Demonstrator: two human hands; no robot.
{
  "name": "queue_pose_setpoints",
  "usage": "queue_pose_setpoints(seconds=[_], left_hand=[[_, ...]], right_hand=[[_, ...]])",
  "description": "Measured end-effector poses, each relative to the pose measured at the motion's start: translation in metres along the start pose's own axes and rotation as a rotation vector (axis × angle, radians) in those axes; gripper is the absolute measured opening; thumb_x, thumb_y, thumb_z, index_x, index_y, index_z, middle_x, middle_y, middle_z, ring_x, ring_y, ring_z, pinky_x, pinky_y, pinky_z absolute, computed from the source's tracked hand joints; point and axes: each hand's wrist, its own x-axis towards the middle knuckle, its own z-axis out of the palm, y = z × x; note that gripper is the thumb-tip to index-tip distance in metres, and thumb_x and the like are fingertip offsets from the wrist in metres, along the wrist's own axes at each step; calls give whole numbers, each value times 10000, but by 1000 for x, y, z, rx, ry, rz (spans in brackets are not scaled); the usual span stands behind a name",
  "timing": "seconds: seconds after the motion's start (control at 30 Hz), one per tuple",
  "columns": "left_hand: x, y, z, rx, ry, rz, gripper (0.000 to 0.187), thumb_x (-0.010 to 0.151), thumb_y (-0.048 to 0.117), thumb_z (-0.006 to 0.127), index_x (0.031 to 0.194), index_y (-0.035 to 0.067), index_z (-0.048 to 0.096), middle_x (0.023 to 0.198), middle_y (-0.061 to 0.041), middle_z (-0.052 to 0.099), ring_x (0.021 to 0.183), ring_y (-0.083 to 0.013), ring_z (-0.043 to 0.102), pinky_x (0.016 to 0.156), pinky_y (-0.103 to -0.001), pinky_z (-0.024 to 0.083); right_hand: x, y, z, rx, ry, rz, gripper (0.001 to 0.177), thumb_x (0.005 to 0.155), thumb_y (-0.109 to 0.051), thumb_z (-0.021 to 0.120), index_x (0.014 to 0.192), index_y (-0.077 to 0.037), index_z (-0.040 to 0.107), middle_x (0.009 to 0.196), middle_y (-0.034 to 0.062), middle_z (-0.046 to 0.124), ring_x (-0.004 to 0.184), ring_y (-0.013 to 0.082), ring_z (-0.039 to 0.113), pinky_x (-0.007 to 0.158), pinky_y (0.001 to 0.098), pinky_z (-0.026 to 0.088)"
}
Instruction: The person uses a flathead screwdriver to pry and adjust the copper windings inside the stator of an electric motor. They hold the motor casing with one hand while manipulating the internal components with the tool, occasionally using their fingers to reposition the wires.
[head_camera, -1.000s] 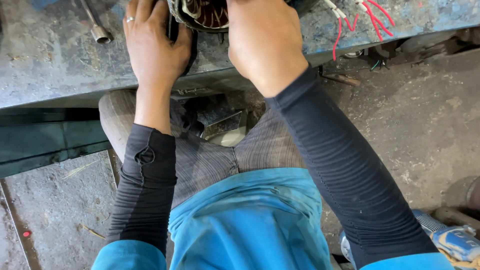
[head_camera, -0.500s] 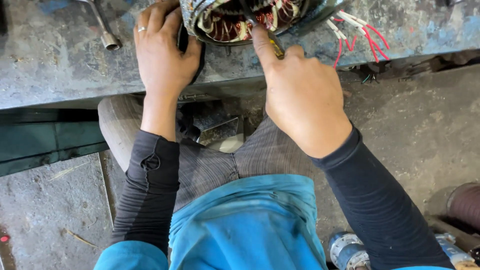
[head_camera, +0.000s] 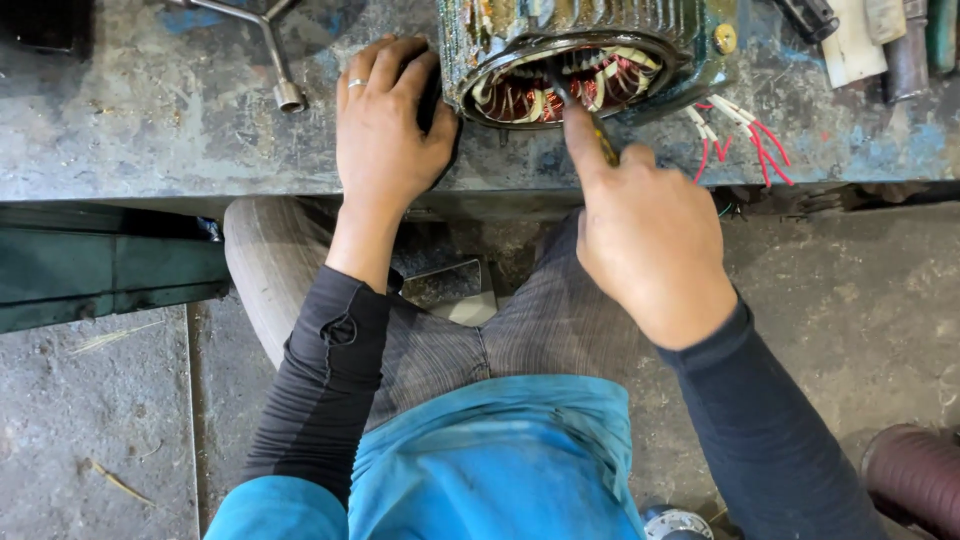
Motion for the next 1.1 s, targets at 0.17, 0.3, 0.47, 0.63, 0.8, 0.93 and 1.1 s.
queue_pose_setpoints(seconds=[0.17, 0.3, 0.47, 0.63, 0.8, 0.93, 1.1], left_hand=[[-1, 0, 3, -32, -6, -5, 440, 929, 221, 688, 1322, 24, 713, 1396, -109, 653, 1344, -373, 504, 1063, -575, 458], [-2, 2, 0, -26, -12, -14, 442, 929, 222, 677, 1328, 34, 707, 1394, -104, 654, 1346, -370, 507, 1064, -572, 460], [0, 3, -2, -26, -20, -14, 451, 924, 223, 683, 1330, 28, 704, 1387, -110, 650, 1345, -369, 508, 1077, -567, 446], [-1, 2, -2, -43, -15, -17, 446, 919, 215, 674, 1327, 37, 705, 1390, -108, 645, 1349, -372, 505, 1087, -573, 442], [1, 4, -2, -28, -14, -25, 448, 919, 214, 665, 1326, 30, 705, 1395, -119, 654, 1345, -383, 515, 1091, -587, 449], [1, 3, -1, -31, -32, -27, 455, 921, 229, 662, 1329, 34, 707, 1408, -107, 650, 1356, -375, 507, 1076, -574, 451], [1, 3, -3, -42, -26, -38, 457, 910, 229, 654, 1321, 37, 709, 1398, -112, 656, 1352, -373, 512, 1078, -568, 455]], right_hand=[[13, 3, 11, -31, -2, 18, 792, 972, -115, 571, 1729, -159, 344, 842, 204, 623, 435, 376, 640, 380, 492, 539], [-5, -3, 0, -29, 21, -7, 749, 956, -88, 612, 1680, -125, 422, 808, 195, 630, 401, 316, 669, 351, 431, 560], [5, -4, 1, 20, -31, 38, 737, 970, -76, 577, 1679, -127, 381, 824, 216, 610, 417, 359, 679, 367, 476, 568], [-8, -10, 2, -110, 22, 18, 752, 929, -98, 549, 1670, -141, 428, 860, 188, 621, 421, 344, 677, 358, 458, 549], [-11, -8, 8, -95, 17, 28, 742, 938, -134, 564, 1664, -182, 416, 862, 186, 586, 379, 379, 650, 332, 481, 520], [3, -2, 5, -13, -33, 46, 760, 968, -145, 582, 1694, -181, 360, 875, 199, 619, 482, 374, 695, 402, 488, 573], [-12, -4, 3, -48, -27, 38, 777, 919, -171, 591, 1667, -179, 380, 872, 184, 617, 498, 430, 711, 412, 535, 574]])
